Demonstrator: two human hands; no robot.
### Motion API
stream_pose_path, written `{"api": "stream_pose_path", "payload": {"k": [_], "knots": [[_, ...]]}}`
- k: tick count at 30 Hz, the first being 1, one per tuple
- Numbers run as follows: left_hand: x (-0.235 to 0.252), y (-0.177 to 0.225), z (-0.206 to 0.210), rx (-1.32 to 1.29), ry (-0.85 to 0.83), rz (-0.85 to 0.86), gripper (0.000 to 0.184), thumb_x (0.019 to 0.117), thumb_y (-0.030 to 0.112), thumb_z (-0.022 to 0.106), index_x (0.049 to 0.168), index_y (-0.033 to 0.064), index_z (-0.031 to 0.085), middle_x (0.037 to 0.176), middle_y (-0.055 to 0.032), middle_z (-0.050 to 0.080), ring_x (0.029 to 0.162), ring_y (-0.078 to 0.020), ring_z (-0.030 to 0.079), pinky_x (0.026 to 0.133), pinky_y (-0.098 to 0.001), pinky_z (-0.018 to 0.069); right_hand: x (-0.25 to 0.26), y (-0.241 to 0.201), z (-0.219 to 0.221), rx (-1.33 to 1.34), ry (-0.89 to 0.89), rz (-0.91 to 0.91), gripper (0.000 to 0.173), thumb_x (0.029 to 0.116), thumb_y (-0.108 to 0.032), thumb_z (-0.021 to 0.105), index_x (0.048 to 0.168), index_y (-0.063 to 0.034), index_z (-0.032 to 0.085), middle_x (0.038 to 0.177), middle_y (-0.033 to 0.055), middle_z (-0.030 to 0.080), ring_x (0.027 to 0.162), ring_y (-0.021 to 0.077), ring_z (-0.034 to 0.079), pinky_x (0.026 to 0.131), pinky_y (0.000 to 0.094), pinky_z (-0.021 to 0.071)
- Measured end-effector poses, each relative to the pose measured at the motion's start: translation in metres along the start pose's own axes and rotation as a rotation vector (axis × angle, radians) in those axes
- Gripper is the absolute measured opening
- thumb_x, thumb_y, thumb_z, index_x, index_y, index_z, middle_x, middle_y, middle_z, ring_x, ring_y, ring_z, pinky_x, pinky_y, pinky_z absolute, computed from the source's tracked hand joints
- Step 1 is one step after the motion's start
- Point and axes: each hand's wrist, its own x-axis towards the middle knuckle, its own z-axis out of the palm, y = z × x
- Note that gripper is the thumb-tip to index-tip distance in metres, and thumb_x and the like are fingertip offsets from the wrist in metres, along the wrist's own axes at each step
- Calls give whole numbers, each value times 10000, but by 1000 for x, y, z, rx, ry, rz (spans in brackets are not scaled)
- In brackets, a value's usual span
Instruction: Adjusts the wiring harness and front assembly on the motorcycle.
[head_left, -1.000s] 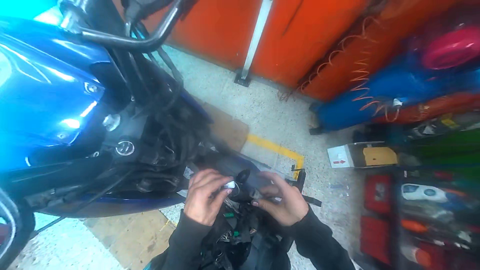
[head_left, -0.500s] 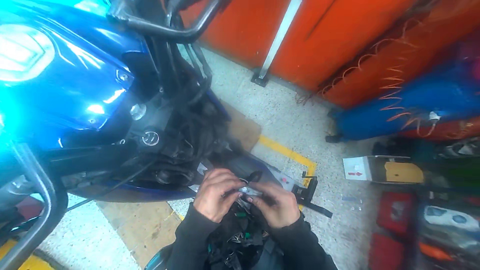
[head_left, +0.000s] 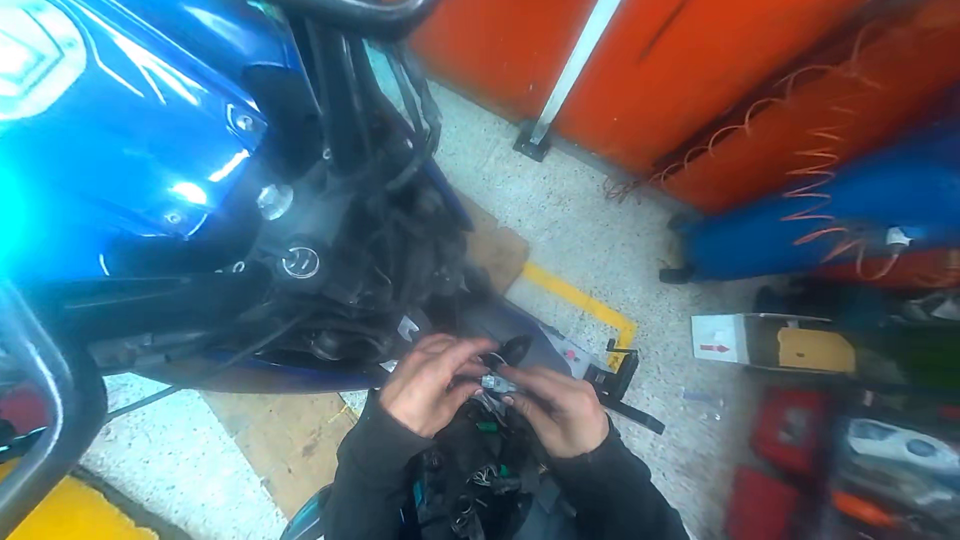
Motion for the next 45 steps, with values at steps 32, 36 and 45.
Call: {"api": "stream_pose_path", "payload": {"k": [32, 36, 45], "knots": [[-14, -27, 20, 96, 159, 242, 167, 974, 260, 702, 1017, 141, 811, 1095, 17, 773, 1149, -132, 682, 1165, -482, 424, -6, 7, -3, 188, 80, -11, 181, 887, -147, 806, 1039, -53, 774, 1031, 50, 779, 953, 101, 746, 843, 241, 638], [-15, -27, 31, 70, 254, 248, 120, 962, 206, 729, 1008, 118, 798, 1065, -16, 775, 1092, -160, 703, 1064, -439, 513, -4, 7, -8, 241, 69, 33, 195, 884, -125, 814, 1061, -57, 770, 1037, 59, 778, 945, 119, 751, 835, 259, 645], [-12, -23, 37, 46, 251, 207, 95, 952, 144, 726, 996, 73, 771, 1020, -67, 755, 1023, -210, 701, 981, -425, 549, -2, 6, -7, 226, 56, 82, 202, 900, -123, 798, 1090, -70, 754, 1037, 56, 778, 950, 127, 754, 841, 262, 647]]}}
